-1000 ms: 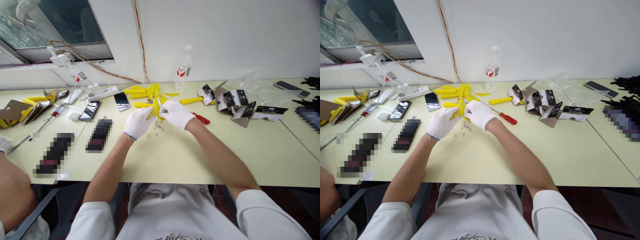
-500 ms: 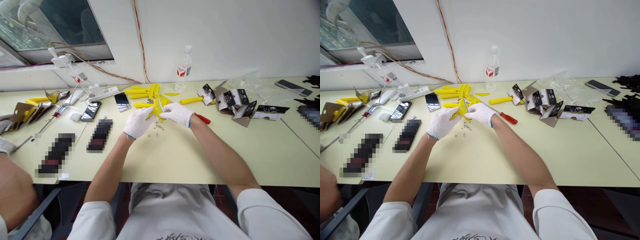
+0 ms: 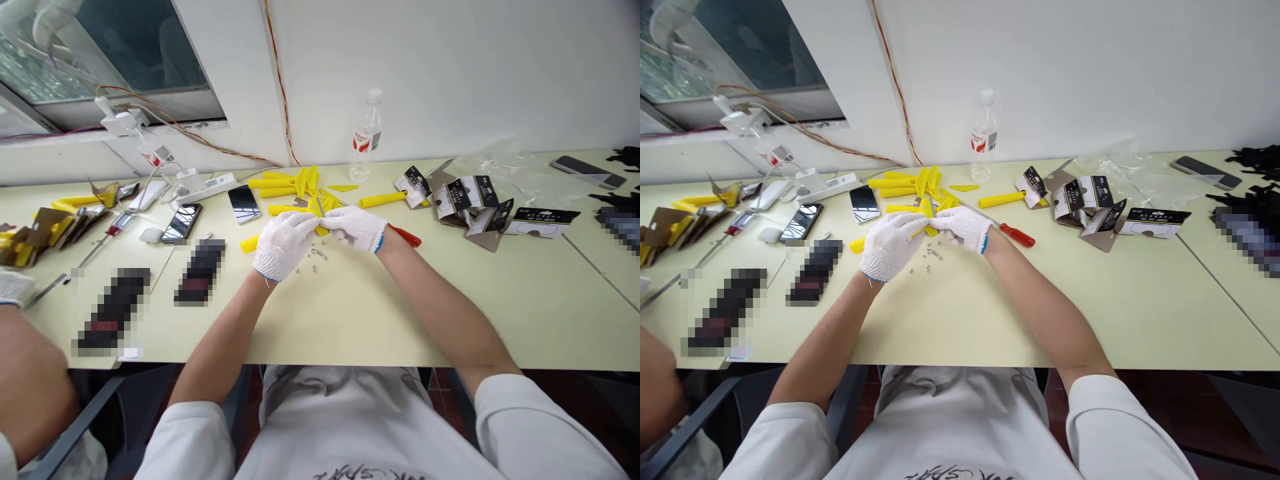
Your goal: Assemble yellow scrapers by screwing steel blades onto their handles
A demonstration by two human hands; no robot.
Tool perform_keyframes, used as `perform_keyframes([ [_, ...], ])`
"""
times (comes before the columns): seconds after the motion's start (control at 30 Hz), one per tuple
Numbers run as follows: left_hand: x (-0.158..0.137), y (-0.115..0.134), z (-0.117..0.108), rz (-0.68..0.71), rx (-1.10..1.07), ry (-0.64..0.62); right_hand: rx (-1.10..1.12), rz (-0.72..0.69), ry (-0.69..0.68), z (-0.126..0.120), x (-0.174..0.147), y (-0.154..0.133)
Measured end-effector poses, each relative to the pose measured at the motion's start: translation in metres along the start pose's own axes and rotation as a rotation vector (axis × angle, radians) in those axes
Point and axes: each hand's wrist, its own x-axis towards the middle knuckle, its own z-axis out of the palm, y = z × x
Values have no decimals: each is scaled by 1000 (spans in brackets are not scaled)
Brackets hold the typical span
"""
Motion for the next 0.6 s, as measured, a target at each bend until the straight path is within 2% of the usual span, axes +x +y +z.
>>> perform_keyframes([
  [0.33,2,-2,1,4,32,-6,132,30,-32,6,4,-3],
  [0.5,-2,-3,-1,-76,-6,-38,151,29,-22,12,8,-7],
  [0.6,-4,-8,0,-170,-84,40,62,-27,12,11,6,-7],
])
